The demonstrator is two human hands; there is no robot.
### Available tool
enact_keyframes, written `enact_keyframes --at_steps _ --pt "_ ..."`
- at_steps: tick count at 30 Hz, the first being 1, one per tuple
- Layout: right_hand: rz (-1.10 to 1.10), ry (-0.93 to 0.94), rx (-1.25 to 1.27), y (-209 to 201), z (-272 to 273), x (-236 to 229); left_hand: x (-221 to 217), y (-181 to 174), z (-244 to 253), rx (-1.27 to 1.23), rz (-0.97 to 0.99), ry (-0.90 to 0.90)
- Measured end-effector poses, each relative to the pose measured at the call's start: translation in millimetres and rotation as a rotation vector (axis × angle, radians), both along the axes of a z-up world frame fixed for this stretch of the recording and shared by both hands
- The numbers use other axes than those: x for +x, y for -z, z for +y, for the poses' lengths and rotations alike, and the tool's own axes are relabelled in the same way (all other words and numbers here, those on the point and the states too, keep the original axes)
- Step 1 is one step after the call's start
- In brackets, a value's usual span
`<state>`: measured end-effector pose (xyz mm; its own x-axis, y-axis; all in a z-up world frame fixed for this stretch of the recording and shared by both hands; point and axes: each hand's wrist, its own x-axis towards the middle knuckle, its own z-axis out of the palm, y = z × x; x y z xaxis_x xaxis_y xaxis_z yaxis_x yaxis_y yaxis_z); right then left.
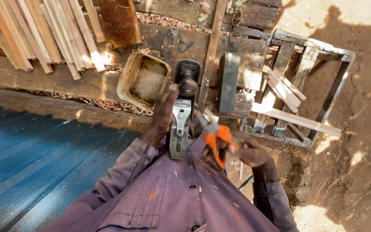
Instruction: The person assembles a metal woodworking plane by aligning a blade with a chip breaker and placing them into the plane body. They then use pliers to adjust a component on the plane while working over a wooden workbench.
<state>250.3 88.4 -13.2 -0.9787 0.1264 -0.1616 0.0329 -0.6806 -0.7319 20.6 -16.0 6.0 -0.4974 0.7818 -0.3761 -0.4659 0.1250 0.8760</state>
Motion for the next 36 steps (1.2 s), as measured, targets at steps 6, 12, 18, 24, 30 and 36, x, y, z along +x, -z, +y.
enact_keyframes --at_steps 6,12,18,24,30,36 --pt "-0.300 0.195 0.343 -3 36 -109 -14 51 -30 0.015 -0.438 -0.301" --pt "-0.513 0.321 0.355 122 60 -209 -24 58 -41 0.118 -0.334 -0.243" --pt "-0.632 0.358 0.332 113 54 -195 -21 62 -37 0.116 -0.341 -0.280" --pt "-0.697 0.119 0.859 12 15 -117 -2 52 -29 0.104 -0.230 -0.272" --pt "-0.590 0.014 0.496 -29 -36 -79 13 10 -17 0.110 -0.238 -0.240" --pt "-0.526 0.045 0.426 -51 -68 -52 18 -23 -29 0.030 0.094 -0.001"
